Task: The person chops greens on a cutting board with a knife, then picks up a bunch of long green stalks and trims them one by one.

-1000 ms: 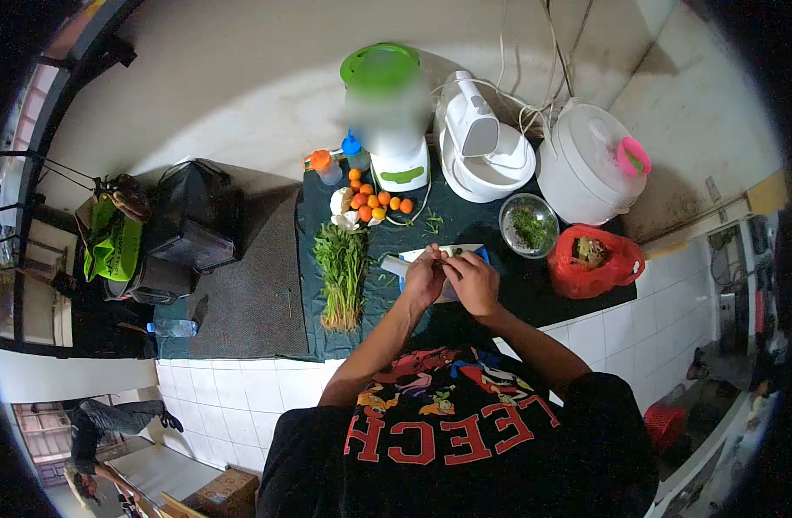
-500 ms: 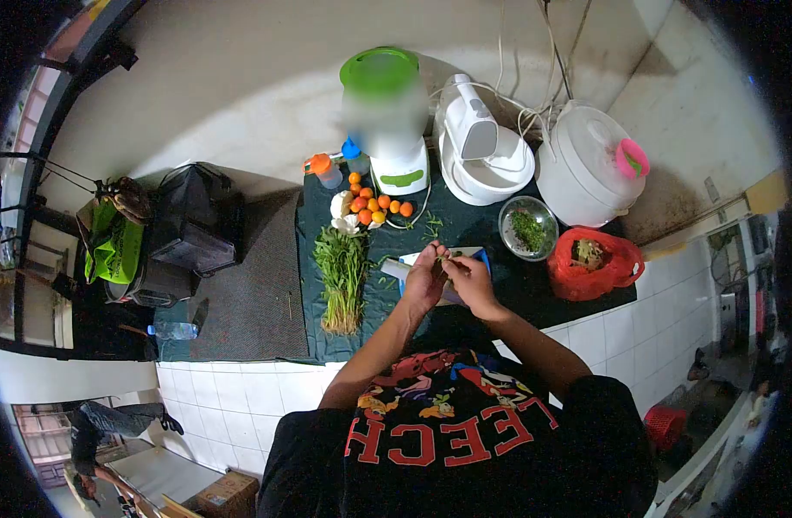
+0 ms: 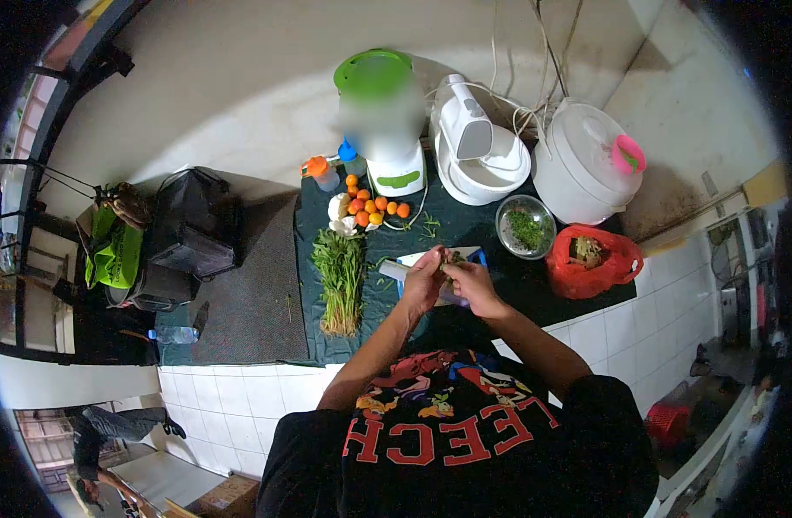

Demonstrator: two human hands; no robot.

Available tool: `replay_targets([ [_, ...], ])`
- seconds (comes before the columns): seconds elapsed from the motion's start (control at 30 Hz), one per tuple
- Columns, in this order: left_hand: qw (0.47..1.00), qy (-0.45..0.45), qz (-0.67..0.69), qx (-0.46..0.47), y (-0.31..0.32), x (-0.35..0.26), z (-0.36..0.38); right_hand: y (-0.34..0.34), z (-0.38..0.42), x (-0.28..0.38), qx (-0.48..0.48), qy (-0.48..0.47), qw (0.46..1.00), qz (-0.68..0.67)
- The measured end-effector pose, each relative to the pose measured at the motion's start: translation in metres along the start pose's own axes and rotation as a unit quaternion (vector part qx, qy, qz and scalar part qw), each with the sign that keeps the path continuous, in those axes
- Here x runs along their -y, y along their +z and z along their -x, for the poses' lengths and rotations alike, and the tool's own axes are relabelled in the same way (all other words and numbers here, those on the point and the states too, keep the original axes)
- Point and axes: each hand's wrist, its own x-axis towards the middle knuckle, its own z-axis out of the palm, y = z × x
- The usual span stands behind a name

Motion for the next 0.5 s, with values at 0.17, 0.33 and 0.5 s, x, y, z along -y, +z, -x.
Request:
replay_targets([
  [0.17,0.997,0.029,-0.057,-0.047,0.011,-0.005,0.005,0.001,-0.001,-0.004,0.021,0.008,1.0,-0.022],
  [0.33,0.99,0.065,-0.118,-0.04,0.004,-0.004,0.0,0.006,0.003,-0.001,0.027,0.011,0.999,-0.04],
  [0.5,0.988,0.065,-0.13,-0.044,0.004,-0.004,0.001,0.003,0.004,-0.005,0.016,-0.014,0.999,0.035],
])
